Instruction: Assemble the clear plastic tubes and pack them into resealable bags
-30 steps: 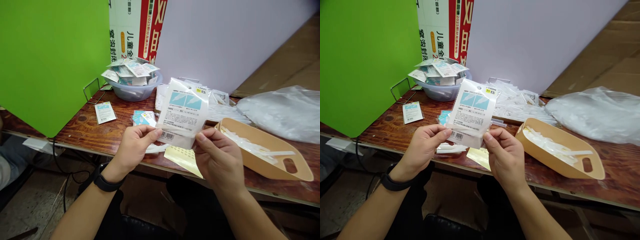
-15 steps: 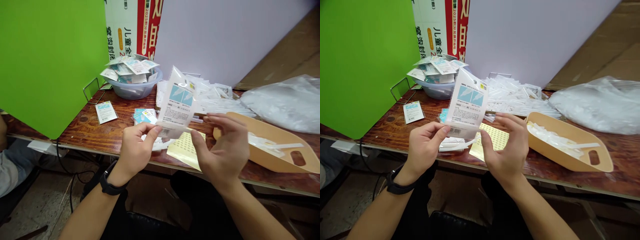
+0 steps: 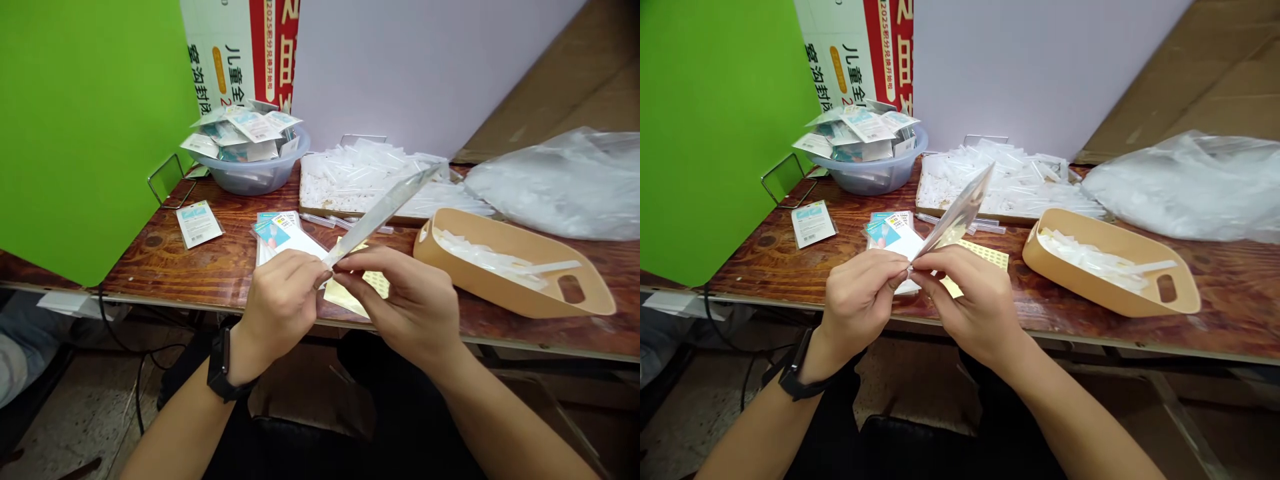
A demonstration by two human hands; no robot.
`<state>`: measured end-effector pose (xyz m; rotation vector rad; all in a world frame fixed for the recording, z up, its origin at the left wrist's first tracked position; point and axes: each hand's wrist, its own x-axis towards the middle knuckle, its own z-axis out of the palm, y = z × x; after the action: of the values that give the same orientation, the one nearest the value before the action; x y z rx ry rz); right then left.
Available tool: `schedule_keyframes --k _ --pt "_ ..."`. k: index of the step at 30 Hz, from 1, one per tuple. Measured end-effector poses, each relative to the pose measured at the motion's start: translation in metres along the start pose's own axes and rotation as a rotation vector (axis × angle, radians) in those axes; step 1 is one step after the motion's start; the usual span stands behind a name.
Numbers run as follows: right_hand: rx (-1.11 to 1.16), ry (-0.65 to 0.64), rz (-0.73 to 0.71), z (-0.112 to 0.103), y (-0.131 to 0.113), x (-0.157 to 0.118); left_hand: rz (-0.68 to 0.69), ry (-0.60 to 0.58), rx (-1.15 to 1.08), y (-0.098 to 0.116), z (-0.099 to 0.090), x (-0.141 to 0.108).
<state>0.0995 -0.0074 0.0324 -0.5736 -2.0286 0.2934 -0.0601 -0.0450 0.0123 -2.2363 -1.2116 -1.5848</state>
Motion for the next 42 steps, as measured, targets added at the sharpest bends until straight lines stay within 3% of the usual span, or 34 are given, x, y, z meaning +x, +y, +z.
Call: schedule_keyframes --k 13,26,35,42 --pt "0.112 -0.246 0.040 -0.007 0.010 0.003 0.114 -0.221 0.132 -0.002 -0.002 0.003" --pt "0.135 -0.342 0.045 -0.009 0.018 0.003 0.152 -0.295 0.195 -0.001 0.000 0.003" --pt "0.114 -0.266 0.002 -0.005 0.016 0.001 0.044 -0.211 0.037 0.003 0.001 0.004" --pt "0.083 -0.111 0.005 0.004 0.014 0.000 -0.061 -0.152 -0.025 0.007 0.006 0.002"
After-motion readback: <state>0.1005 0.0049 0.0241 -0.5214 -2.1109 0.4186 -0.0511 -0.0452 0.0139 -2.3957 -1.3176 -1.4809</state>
